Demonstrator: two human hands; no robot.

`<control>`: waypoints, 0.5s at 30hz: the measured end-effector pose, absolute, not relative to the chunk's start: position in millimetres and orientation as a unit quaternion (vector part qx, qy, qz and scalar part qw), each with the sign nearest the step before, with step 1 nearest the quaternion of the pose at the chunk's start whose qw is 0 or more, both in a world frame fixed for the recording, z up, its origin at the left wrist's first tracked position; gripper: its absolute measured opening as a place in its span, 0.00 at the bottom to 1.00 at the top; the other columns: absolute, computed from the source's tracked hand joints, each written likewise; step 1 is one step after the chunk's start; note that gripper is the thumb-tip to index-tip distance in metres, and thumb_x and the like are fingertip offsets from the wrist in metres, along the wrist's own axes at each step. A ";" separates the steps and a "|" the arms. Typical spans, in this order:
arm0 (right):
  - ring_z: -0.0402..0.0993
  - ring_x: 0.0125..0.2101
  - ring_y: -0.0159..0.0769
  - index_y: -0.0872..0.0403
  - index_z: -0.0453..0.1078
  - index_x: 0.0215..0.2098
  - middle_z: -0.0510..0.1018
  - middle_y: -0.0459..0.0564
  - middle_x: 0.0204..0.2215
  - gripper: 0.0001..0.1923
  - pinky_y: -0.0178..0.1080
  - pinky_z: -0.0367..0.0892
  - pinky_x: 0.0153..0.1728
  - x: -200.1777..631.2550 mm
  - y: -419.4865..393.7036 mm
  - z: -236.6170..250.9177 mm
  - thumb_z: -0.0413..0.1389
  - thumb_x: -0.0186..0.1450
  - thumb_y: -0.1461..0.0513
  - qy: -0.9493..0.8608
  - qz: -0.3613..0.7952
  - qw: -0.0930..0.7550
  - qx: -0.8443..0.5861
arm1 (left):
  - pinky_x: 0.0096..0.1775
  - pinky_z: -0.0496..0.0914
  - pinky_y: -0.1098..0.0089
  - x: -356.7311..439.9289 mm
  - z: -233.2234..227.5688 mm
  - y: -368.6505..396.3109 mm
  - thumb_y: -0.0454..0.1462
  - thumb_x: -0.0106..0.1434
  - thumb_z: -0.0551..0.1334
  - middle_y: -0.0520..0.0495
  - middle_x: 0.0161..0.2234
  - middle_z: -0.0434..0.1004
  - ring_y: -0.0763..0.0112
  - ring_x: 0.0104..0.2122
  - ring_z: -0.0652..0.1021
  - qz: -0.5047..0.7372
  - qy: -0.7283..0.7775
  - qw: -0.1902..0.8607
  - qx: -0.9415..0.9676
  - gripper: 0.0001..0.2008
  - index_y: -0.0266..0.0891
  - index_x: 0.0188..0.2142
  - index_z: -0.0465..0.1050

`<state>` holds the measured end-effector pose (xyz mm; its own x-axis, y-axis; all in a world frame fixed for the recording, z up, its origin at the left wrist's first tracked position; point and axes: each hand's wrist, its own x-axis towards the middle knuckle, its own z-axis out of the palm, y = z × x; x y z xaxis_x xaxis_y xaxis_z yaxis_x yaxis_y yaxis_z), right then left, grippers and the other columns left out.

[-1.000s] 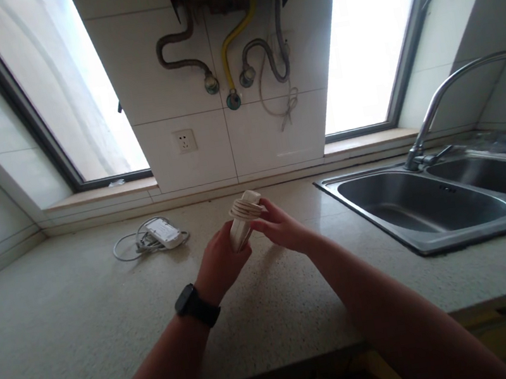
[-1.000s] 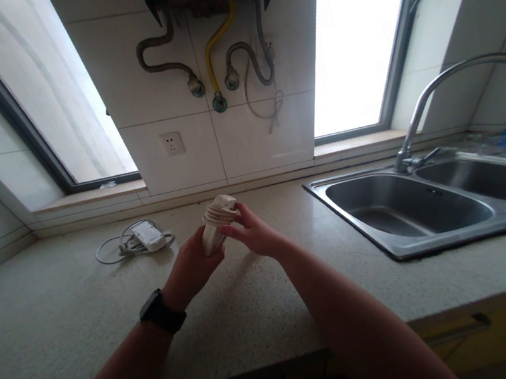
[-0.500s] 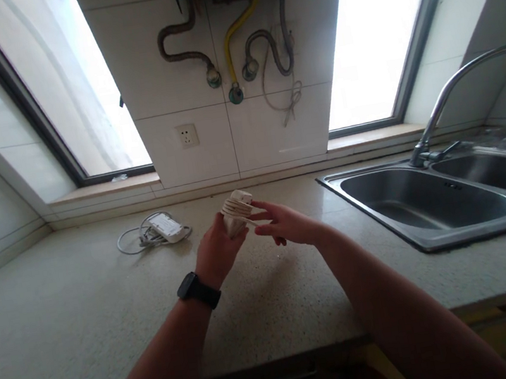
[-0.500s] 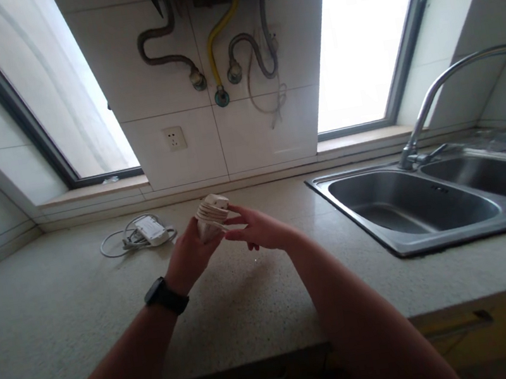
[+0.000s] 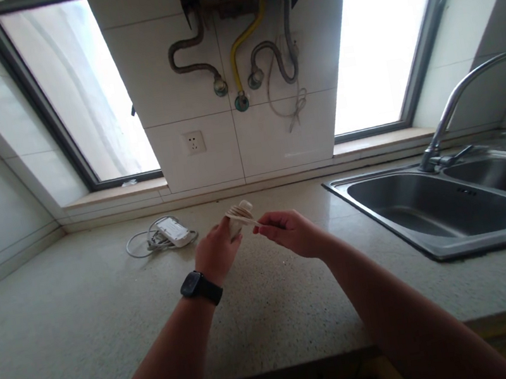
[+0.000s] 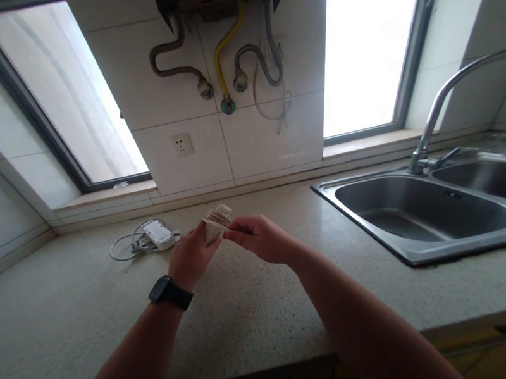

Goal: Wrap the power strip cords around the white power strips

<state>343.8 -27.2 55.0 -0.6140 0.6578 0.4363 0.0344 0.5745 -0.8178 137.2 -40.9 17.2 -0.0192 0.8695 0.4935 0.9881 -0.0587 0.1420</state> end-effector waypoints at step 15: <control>0.51 0.17 0.23 0.56 0.71 0.38 0.58 0.38 0.18 0.15 0.30 0.47 0.15 337.1 -30.7 53.7 0.56 0.65 0.51 -0.717 0.511 0.436 -0.185 | 0.35 0.70 0.64 153.8 19.3 -45.7 0.46 0.66 0.56 0.38 0.47 0.75 0.57 0.36 0.80 -0.168 -0.673 0.155 -0.703 0.29 0.43 0.62 0.48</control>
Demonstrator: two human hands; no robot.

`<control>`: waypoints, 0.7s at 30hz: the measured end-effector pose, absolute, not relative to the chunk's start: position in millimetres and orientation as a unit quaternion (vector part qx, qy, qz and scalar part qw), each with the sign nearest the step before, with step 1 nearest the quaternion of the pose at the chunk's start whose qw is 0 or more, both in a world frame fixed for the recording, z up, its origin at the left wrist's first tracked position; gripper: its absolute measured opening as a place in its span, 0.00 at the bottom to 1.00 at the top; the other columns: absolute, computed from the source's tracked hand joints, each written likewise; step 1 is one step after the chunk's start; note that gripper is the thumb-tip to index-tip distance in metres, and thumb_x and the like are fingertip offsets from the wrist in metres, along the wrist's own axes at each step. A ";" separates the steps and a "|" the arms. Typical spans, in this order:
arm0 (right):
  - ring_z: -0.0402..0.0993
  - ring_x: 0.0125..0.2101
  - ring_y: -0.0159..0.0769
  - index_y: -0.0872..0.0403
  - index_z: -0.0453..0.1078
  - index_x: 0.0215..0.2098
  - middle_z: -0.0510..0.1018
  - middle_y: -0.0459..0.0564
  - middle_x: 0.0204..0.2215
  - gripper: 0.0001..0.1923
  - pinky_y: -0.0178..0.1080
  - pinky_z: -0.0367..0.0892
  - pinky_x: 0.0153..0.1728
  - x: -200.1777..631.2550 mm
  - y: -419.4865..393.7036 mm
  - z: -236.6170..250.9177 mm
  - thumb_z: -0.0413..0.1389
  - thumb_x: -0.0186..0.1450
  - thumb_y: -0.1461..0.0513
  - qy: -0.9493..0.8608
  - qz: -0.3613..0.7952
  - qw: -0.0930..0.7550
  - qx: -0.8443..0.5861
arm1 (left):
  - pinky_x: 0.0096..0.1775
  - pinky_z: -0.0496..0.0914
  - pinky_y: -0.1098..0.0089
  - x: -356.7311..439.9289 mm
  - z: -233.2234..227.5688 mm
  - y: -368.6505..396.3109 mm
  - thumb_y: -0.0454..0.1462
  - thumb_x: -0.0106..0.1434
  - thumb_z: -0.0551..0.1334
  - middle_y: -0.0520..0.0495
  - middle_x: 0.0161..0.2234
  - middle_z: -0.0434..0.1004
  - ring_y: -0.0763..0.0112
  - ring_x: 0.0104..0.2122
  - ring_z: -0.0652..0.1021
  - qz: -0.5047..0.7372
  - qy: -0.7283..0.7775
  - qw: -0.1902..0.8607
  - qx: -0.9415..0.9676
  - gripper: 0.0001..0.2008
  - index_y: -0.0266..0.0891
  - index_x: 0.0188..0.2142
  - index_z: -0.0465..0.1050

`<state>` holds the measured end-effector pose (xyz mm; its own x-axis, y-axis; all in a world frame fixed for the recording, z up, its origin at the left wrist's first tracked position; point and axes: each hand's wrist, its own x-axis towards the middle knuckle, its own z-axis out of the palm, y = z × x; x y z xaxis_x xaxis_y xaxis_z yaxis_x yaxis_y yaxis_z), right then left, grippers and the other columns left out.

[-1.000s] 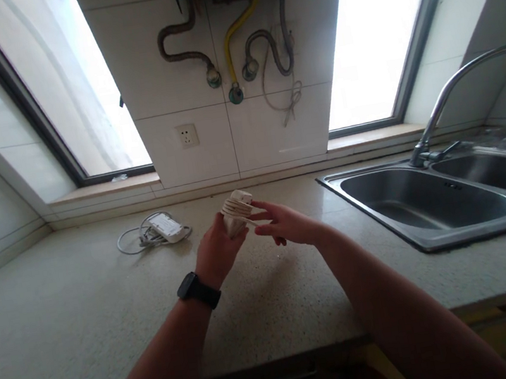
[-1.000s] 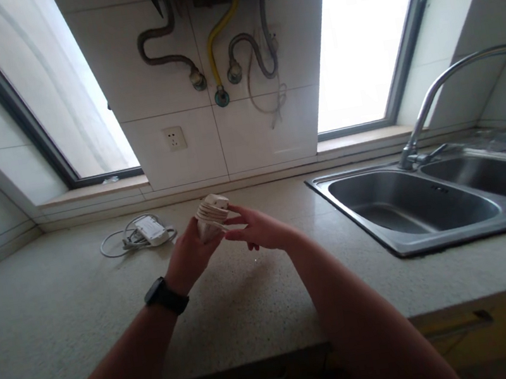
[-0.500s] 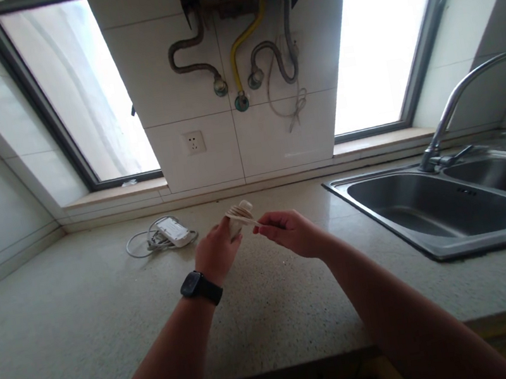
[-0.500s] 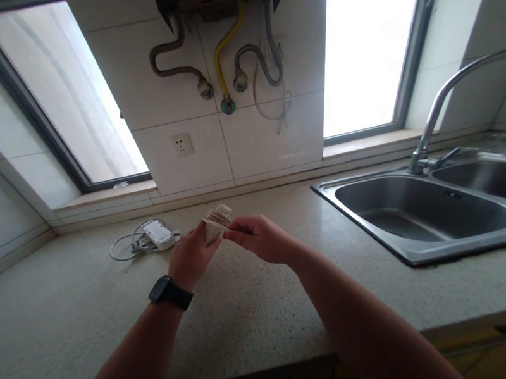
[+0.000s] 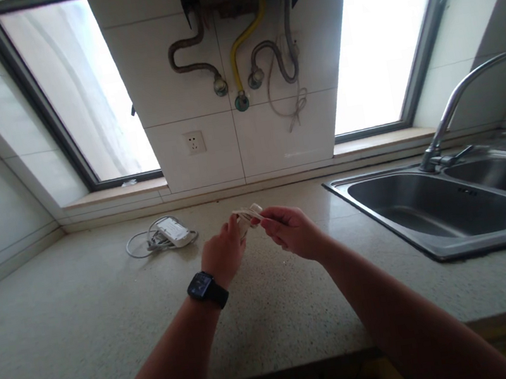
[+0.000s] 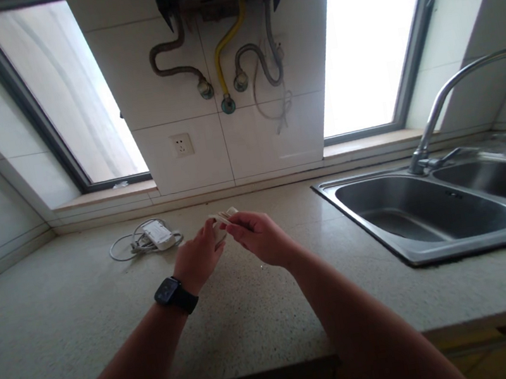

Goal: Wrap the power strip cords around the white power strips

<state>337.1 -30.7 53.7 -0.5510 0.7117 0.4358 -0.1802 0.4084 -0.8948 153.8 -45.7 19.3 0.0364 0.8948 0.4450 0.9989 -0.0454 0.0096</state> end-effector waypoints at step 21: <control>0.55 0.16 0.23 0.56 0.69 0.42 0.60 0.38 0.18 0.15 0.30 0.51 0.16 337.6 -33.0 53.6 0.54 0.67 0.53 -0.770 0.473 0.376 -0.204 | 0.40 0.70 0.64 145.3 19.2 -45.3 0.42 0.64 0.59 0.38 0.49 0.75 0.56 0.42 0.79 -0.227 -0.629 0.084 -0.739 0.42 0.48 0.69 0.33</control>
<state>337.6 -33.0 53.6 -0.6350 0.6692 0.3859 -0.0418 0.4691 -0.8822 145.3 -45.3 19.2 0.1056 0.8914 0.4407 0.9678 -0.1941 0.1606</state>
